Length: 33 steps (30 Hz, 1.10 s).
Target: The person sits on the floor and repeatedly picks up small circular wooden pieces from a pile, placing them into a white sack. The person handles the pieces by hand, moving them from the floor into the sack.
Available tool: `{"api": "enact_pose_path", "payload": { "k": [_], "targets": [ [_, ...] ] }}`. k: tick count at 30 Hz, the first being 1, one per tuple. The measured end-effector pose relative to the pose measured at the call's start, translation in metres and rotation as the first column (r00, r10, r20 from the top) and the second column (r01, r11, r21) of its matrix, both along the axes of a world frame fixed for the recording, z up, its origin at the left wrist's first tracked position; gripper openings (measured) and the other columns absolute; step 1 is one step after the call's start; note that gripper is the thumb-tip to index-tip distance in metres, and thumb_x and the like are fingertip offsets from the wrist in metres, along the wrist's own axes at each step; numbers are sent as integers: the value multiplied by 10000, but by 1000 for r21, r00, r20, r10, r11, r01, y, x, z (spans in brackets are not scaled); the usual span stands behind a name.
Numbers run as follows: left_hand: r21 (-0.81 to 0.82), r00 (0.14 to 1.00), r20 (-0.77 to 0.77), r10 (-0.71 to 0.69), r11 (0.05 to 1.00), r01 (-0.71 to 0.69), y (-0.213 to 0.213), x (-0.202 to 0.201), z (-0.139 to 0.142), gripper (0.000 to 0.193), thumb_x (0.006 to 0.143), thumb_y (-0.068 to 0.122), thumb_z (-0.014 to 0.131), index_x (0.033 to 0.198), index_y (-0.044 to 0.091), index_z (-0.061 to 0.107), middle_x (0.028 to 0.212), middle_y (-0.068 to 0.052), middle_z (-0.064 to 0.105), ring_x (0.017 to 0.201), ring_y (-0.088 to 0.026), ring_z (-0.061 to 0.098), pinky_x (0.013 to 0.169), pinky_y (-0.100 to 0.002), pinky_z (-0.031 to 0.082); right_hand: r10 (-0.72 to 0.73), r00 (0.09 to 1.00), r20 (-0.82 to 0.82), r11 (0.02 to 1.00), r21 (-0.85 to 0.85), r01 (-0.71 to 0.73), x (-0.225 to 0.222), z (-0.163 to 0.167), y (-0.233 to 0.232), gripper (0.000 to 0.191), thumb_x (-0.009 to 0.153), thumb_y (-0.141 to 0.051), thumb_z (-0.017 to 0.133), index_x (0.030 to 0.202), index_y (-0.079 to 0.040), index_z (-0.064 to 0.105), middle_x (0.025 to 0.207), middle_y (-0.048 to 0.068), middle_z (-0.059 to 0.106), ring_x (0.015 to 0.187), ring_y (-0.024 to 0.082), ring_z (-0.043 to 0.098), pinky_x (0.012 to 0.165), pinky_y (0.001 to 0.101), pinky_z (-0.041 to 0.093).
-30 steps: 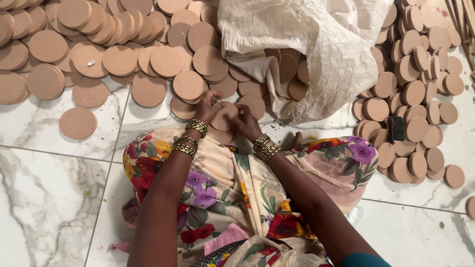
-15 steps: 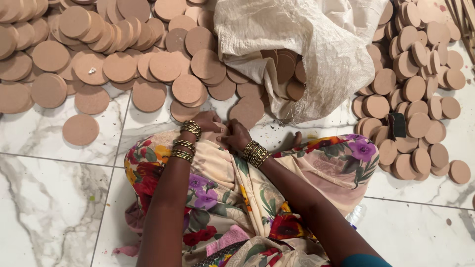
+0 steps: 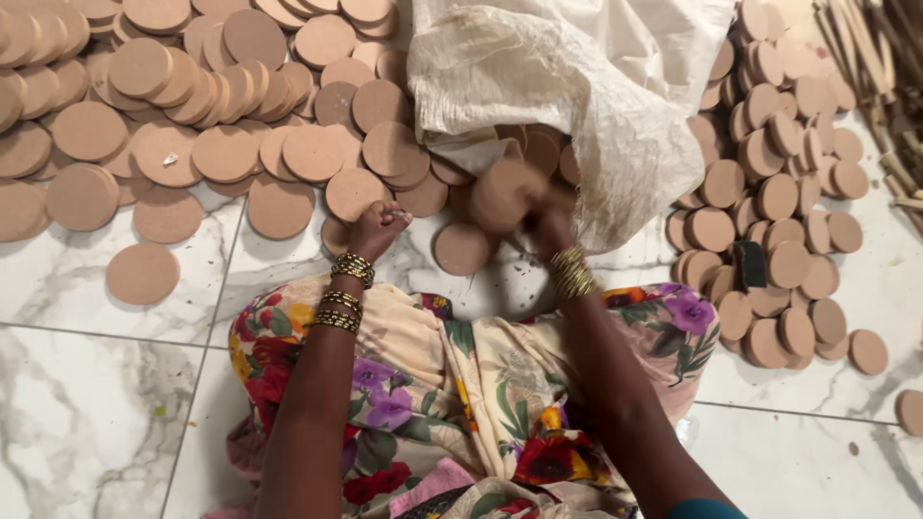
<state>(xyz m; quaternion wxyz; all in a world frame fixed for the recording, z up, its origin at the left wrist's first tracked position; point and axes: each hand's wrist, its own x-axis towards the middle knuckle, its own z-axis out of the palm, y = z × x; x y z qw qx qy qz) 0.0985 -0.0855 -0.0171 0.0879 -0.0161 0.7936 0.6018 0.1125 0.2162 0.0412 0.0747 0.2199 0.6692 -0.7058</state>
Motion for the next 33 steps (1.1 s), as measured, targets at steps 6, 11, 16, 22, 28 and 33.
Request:
{"api": "enact_pose_path", "payload": {
  "k": [6, 11, 16, 22, 28, 33],
  "targets": [
    [65, 998, 16, -62, 996, 60, 5, -2, -1, 484, 881, 328, 784, 1214, -2, 664, 967, -105, 765, 883, -138, 711, 773, -289, 569, -97, 942, -321, 961, 215, 172, -46, 26, 15, 549, 909, -354, 730, 1289, 22, 605, 1104, 206, 658, 905, 340, 635, 790, 431, 520],
    [13, 998, 3, -57, 998, 57, 4, -2, 0, 483, 880, 331, 792, 1211, -1, 675, 976, -115, 766, 885, -142, 718, 783, -292, 572, 532, 686, -496, 294, 868, 400, -41, 7, -36, 726, 895, -409, 733, 1415, 60, 541, 1267, 311, 604, 1075, 502, 607, 954, 558, 464],
    [91, 996, -48, -80, 992, 84, 3, -2, 3, 498, 879, 309, 790, 1212, -36, 659, 1035, -95, 763, 921, -138, 720, 787, -282, 583, 618, 744, -253, 139, 967, 214, -70, 26, -42, 522, 982, -357, 539, 1362, -13, 642, 1332, 322, 648, 1024, 407, 651, 953, 469, 477],
    [459, 991, 85, -102, 887, 52, -1, -5, 6, 422, 920, 116, 710, 1253, -93, 556, 1032, -109, 725, 943, -158, 731, 761, -292, 628, 434, 812, -391, 446, 876, 183, -123, 105, 4, 273, 993, -273, 580, 1110, -42, 665, 1070, 213, 690, 894, 304, 659, 818, 414, 509],
    [459, 990, 72, -119, 885, 74, 3, -12, 0, 398, 918, 67, 722, 1244, -93, 558, 1005, -133, 722, 930, -171, 732, 774, -311, 640, -10, 729, -685, 593, 583, 555, -178, 176, 74, 236, 1013, -192, 650, 850, -21, 648, 835, 128, 712, 744, 211, 657, 647, 366, 530],
    [378, 992, 45, -119, 921, 94, 10, -17, -8, 381, 924, 103, 737, 1216, -87, 584, 952, -118, 733, 890, -155, 734, 758, -296, 634, 297, 644, -705, 533, 682, 502, -177, 148, 91, 227, 1079, -188, 592, 933, -66, 715, 825, 79, 716, 737, 219, 683, 619, 369, 542]
  ]
}}
